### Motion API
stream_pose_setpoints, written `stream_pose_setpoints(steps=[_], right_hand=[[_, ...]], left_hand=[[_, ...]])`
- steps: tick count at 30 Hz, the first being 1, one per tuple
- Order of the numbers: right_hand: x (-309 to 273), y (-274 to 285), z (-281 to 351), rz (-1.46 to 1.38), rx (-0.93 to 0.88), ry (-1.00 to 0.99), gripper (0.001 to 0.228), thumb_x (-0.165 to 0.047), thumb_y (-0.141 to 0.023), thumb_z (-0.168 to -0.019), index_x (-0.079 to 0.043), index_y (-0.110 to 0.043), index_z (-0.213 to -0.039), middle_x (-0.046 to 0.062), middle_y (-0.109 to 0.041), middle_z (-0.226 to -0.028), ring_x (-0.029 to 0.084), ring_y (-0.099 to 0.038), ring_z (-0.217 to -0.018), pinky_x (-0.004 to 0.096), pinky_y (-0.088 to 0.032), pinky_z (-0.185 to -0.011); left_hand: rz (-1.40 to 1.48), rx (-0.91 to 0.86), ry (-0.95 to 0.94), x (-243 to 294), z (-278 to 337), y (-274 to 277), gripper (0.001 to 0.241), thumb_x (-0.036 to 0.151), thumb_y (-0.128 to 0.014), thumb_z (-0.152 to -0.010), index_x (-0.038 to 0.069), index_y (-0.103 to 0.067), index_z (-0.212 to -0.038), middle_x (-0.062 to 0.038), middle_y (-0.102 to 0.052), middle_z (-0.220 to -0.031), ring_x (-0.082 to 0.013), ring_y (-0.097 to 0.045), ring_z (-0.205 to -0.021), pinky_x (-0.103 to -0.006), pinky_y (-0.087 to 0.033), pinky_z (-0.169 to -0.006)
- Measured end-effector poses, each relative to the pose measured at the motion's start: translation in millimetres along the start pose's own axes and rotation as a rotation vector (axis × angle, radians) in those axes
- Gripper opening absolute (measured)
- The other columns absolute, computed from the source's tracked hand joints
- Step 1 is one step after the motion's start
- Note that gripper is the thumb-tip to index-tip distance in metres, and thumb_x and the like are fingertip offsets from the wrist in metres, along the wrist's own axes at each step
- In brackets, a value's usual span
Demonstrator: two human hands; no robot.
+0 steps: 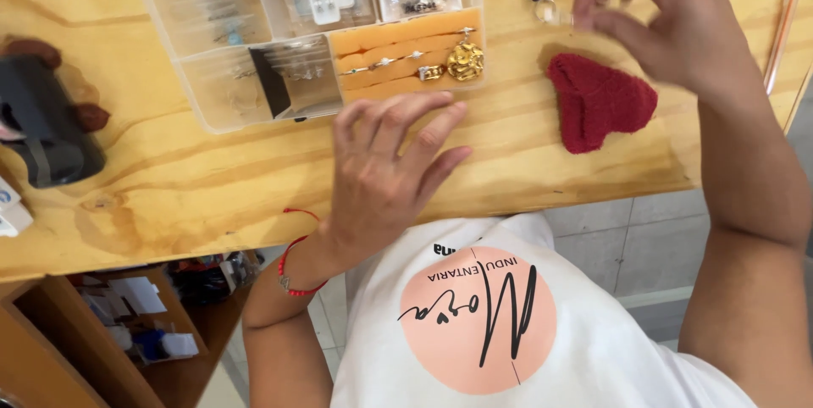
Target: The person is sorting and placing various jewelry items, such as earrings and rings, into a plastic organizer box on a wooden table.
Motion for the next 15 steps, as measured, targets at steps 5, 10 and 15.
stream_pose_setpoints(steps=[5,10,15], right_hand=[[-83.5,2.6,-4.2,-0.684,-0.113,-0.099,0.010,0.000,-0.071,-0.092,0.006,-0.066,-0.097,0.014,-0.067,-0.093,0.018,-0.066,-0.080,0.024,-0.055,-0.070],[-110.0,-16.4,-11.6,-0.685,-0.259,0.019,0.007,-0.011,-0.075,-0.086,-0.005,-0.071,-0.086,0.005,-0.070,-0.083,0.012,-0.055,-0.067,0.021,-0.041,-0.055],[-136.4,-27.9,-10.0,-0.754,-0.196,0.099,0.014,-0.008,-0.078,-0.082,-0.001,-0.071,-0.092,0.010,-0.072,-0.090,0.016,-0.070,-0.083,0.024,-0.057,-0.076]], left_hand=[[0.291,0.115,0.028,7.7,-2.1,-6.9,0.030,0.032,-0.062,-0.108,0.011,-0.064,-0.129,-0.006,-0.070,-0.125,-0.0228,-0.073,-0.106,-0.0401,-0.050,-0.098],[0.393,0.174,0.047,0.2,2.9,-9.6,0.013,0.030,-0.072,-0.102,0.022,-0.070,-0.112,0.003,-0.064,-0.105,-0.0151,-0.063,-0.086,-0.0343,-0.041,-0.090],[0.453,0.262,0.111,-0.6,25.1,4.1,0.009,0.027,-0.071,-0.099,0.018,-0.071,-0.101,0.003,-0.064,-0.096,-0.0166,-0.059,-0.081,-0.0346,-0.038,-0.084]])
Point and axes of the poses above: each hand's wrist, its own z-axis away from the middle knuckle, its own y-axis out of the back of the hand, x = y × z, the point moved 6 cm from there along -z, towards the middle knuckle
